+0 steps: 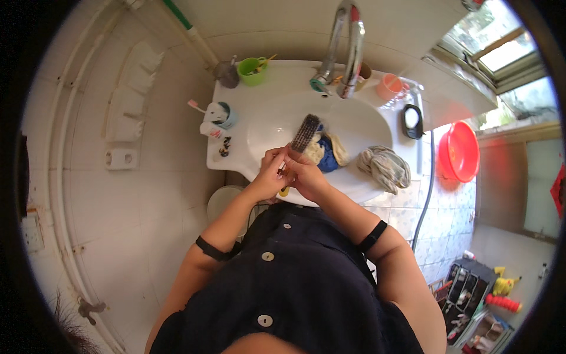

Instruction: The person washes pieces of clothing by hand in a bathroom sink, using a brush and applying soap from a bottle, then rinses them under running water.

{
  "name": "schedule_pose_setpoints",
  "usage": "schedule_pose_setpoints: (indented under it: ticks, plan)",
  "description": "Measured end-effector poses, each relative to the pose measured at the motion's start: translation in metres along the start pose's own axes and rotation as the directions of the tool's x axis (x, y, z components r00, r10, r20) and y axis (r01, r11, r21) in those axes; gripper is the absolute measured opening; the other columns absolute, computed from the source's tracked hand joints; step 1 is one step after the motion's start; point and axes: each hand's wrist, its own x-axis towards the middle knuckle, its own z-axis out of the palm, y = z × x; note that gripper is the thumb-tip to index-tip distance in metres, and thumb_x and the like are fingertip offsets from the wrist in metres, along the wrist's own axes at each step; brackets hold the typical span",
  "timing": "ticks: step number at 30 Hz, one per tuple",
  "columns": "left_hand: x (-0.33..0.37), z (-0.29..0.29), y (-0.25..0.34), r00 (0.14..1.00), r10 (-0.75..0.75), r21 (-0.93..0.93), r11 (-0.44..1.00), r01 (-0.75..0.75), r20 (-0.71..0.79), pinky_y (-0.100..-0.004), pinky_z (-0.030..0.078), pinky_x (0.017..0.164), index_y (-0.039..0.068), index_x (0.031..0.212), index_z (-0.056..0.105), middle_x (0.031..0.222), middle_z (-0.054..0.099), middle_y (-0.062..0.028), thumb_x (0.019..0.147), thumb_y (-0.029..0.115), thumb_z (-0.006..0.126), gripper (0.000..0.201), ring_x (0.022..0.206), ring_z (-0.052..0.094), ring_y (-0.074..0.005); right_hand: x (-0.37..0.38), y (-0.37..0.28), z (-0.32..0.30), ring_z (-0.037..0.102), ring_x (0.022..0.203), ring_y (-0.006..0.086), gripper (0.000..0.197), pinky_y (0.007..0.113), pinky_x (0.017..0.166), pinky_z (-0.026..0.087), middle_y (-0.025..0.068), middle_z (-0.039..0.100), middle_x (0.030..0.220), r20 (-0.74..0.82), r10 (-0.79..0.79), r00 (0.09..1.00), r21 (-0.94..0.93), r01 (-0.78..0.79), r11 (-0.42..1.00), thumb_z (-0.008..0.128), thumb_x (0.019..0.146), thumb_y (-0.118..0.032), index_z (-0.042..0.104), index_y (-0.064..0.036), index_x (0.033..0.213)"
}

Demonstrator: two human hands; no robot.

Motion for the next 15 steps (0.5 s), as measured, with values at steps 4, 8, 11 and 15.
schedule_pose_setpoints:
  ticks: [4, 8, 11, 15]
  plan:
    - [-0.004, 0.001, 0.017, 0.993, 0.060, 0.485, 0.868, -0.104, 0.106, -0.0360, 0.041, 0.092, 0.017, 0.138, 0.034, 0.131, 0.027, -0.0151, 0.073, 0.015, 0.069, 0.073, 0.115, 0.038, -0.0300, -0.013, -0.017, -0.027, 0.061, 0.073, 0.0180, 0.032, 0.031, 0.066, 0.051, 0.0071, 0.060, 0.092, -0.223, -0.221, 0.950, -0.151, 0.190, 0.970, 0.050, 0.091, -0.017, 0.045, -0.0061, 0.121]
    - [-0.011, -0.015, 0.001, 0.972, 0.009, 0.226, 0.972, -0.064, 0.234, -0.0346, 0.043, 0.086, 0.017, 0.132, 0.042, 0.126, 0.040, -0.0130, 0.076, 0.015, 0.065, 0.061, 0.106, 0.045, -0.0221, -0.059, -0.074, -0.141, 0.062, 0.071, 0.0307, 0.029, 0.039, 0.063, 0.049, 0.0141, 0.063, 0.085, -0.196, -0.777, 0.598, -0.977, -0.183, 0.105, 0.052, 0.084, -0.015, 0.054, -0.0094, 0.112]
    - [-0.032, -0.030, -0.025, 0.954, -0.245, -0.086, 0.961, 0.263, 0.175, -0.0283, 0.046, 0.078, 0.011, 0.125, 0.049, 0.105, 0.056, -0.0059, 0.081, 0.006, 0.057, 0.045, 0.087, 0.054, -0.0143, -0.106, -0.117, -0.198, 0.060, 0.080, 0.0337, 0.025, 0.043, 0.072, 0.047, 0.0147, 0.063, 0.087, -0.217, -0.819, 0.531, -0.731, -0.644, -0.224, 0.061, 0.080, -0.024, 0.055, -0.0103, 0.100]
    - [-0.054, -0.052, -0.049, 0.950, -0.295, -0.066, 0.951, 0.302, 0.106, -0.0249, 0.047, 0.074, 0.008, 0.123, 0.050, 0.103, 0.056, -0.0037, 0.082, 0.003, 0.056, 0.042, 0.077, 0.055, -0.0101, -0.139, -0.123, -0.269, 0.060, 0.086, 0.0327, 0.030, 0.043, 0.074, 0.047, 0.0156, 0.062, 0.091, -0.253, -0.813, 0.524, -0.750, -0.637, -0.177, 0.067, 0.075, -0.028, 0.055, -0.0088, 0.095]
